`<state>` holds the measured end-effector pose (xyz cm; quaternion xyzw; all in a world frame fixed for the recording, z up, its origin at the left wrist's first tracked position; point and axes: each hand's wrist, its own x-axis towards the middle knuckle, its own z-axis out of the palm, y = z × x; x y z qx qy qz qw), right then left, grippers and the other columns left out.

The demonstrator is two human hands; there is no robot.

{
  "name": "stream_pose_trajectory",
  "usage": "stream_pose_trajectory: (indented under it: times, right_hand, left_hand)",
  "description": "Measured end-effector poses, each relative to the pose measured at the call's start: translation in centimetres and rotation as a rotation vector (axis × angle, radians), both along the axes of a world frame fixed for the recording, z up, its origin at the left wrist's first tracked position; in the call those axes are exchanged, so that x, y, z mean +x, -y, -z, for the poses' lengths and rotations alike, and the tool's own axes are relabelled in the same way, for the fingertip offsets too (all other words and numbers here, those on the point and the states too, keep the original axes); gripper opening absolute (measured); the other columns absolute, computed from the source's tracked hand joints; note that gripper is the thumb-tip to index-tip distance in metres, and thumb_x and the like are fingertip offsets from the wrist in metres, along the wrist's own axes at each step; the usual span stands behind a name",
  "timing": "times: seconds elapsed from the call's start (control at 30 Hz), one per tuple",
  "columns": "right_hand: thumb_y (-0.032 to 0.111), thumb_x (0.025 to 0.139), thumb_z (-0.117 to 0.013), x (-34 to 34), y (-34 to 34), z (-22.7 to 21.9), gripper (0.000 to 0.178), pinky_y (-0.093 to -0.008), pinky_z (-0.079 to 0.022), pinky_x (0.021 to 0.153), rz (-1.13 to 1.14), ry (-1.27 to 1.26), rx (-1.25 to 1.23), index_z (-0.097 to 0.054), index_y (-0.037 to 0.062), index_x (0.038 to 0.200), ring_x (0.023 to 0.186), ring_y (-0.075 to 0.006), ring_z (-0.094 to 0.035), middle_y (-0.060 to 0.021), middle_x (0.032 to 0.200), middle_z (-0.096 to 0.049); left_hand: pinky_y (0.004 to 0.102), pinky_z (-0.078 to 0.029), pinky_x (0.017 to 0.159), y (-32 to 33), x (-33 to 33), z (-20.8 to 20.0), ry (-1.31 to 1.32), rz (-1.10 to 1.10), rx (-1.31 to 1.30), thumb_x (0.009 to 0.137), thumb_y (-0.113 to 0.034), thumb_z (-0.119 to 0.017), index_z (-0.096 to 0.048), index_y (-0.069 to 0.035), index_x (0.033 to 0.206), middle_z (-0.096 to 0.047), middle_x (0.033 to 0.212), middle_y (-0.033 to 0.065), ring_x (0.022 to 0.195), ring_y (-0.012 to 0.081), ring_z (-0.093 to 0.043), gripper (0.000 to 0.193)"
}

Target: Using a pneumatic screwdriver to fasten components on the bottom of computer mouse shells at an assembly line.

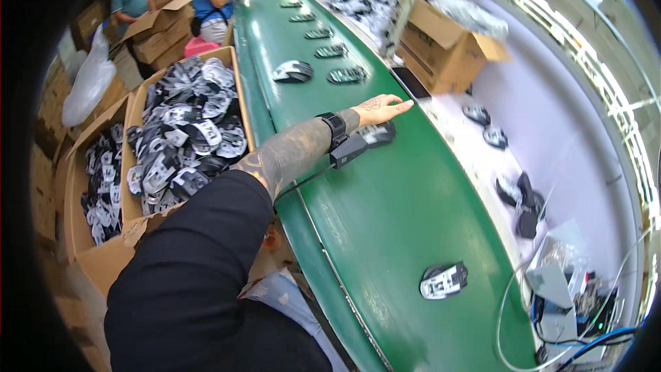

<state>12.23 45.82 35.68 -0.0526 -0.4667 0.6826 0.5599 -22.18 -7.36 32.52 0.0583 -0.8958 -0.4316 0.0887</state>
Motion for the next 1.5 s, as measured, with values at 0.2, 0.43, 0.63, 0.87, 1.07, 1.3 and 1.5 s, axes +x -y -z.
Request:
stream_pose_trajectory:
  times: [0.2, 0.43, 0.63, 0.87, 1.07, 1.3, 1.5]
  right_hand:
    - [0.042, 0.081, -0.057, 2.0, 1.5, -0.3, 0.067, -0.0323, -0.043, 0.068, -0.209, -0.08, 0.228, -0.038, 0.001, 0.131, 0.093, -0.024, -0.054, -0.0144, 0.107, -0.054]
    - [0.042, 0.081, -0.057, 0.5, 2.2, -0.1, 0.067, -0.0327, -0.044, 0.069, -0.038, 0.004, 0.293, -0.038, 0.0013, 0.131, 0.094, -0.0241, -0.053, -0.0142, 0.107, -0.054]
    - [0.042, 0.081, -0.057, -0.1, 2.7, 0.0, 0.067, -0.033, -0.044, 0.069, 0.015, 0.043, 0.323, -0.039, 0.0017, 0.131, 0.094, -0.0242, -0.053, -0.014, 0.108, -0.054]
    - [0.041, 0.08, -0.057, -0.6, 3.0, 0.4, 0.067, -0.0333, -0.044, 0.07, 0.041, 0.06, 0.349, -0.039, 0.002, 0.131, 0.095, -0.0243, -0.053, -0.0138, 0.108, -0.054]
    - [0.041, 0.08, -0.058, -0.8, 2.6, 0.3, 0.067, -0.0336, -0.044, 0.07, 0.047, 0.094, 0.362, -0.039, 0.0023, 0.131, 0.095, -0.0243, -0.053, -0.0137, 0.109, -0.054]
    - [0.041, 0.08, -0.058, 0.3, 1.3, -0.1, 0.066, -0.034, -0.044, 0.071, 0.012, 0.096, 0.382, -0.039, 0.0027, 0.131, 0.096, -0.0244, -0.053, -0.0135, 0.109, -0.054]
    - [0.036, 0.085, -0.049, -0.5, 3.1, -0.6, 0.058, -0.0376, -0.043, 0.08, -0.362, -0.319, -0.05, -0.041, -0.0061, 0.125, 0.087, -0.0262, -0.055, -0.0166, 0.096, -0.058]
  left_hand:
    - [0.0366, -0.031, 0.106, 16.4, 4.2, -1.0, -0.059, -0.348, -0.752, 0.064, -0.056, -0.069, -0.048, -0.006, 0.128, -0.041, 0.136, 0.0182, 0.128, 0.032, -0.036, 0.083]
    - [0.0397, -0.038, 0.1, 21.8, 6.2, -2.1, 0.249, -0.212, -0.674, 0.064, -0.055, -0.069, -0.05, -0.016, 0.129, -0.051, 0.123, 0.0165, 0.118, 0.0325, -0.047, 0.079]
    - [0.0387, -0.04, 0.095, 17.0, -0.7, -2.9, -0.122, -0.09, -0.61, 0.065, -0.054, -0.069, -0.054, -0.015, 0.122, -0.053, 0.116, 0.016, 0.11, 0.0323, -0.05, 0.071]
    - [0.0369, -0.039, 0.098, 15.6, -3.5, -1.1, 0.126, -0.008, -0.669, 0.068, -0.048, -0.069, -0.05, -0.015, 0.129, -0.05, 0.12, 0.0166, 0.114, 0.0328, -0.049, 0.071]
    - [0.034, -0.044, 0.09, 15.0, -1.8, -0.8, 0.025, 0.148, -0.413, 0.073, -0.05, -0.068, -0.054, -0.006, 0.12, -0.059, 0.107, 0.0153, 0.104, 0.0275, -0.056, 0.066]
    - [0.0396, -0.019, 0.112, 9.5, -1.0, -0.9, 0.258, -0.082, -0.716, 0.078, -0.079, -0.028, -0.042, -0.009, 0.135, -0.028, 0.145, 0.0171, 0.137, 0.0291, -0.023, 0.091]
    - [0.0435, -0.032, 0.103, 10.2, -0.3, -0.4, -0.069, -0.129, -0.721, 0.082, -0.071, -0.036, -0.057, -0.009, 0.121, -0.05, 0.127, 0.0162, 0.123, 0.0303, -0.042, 0.077]
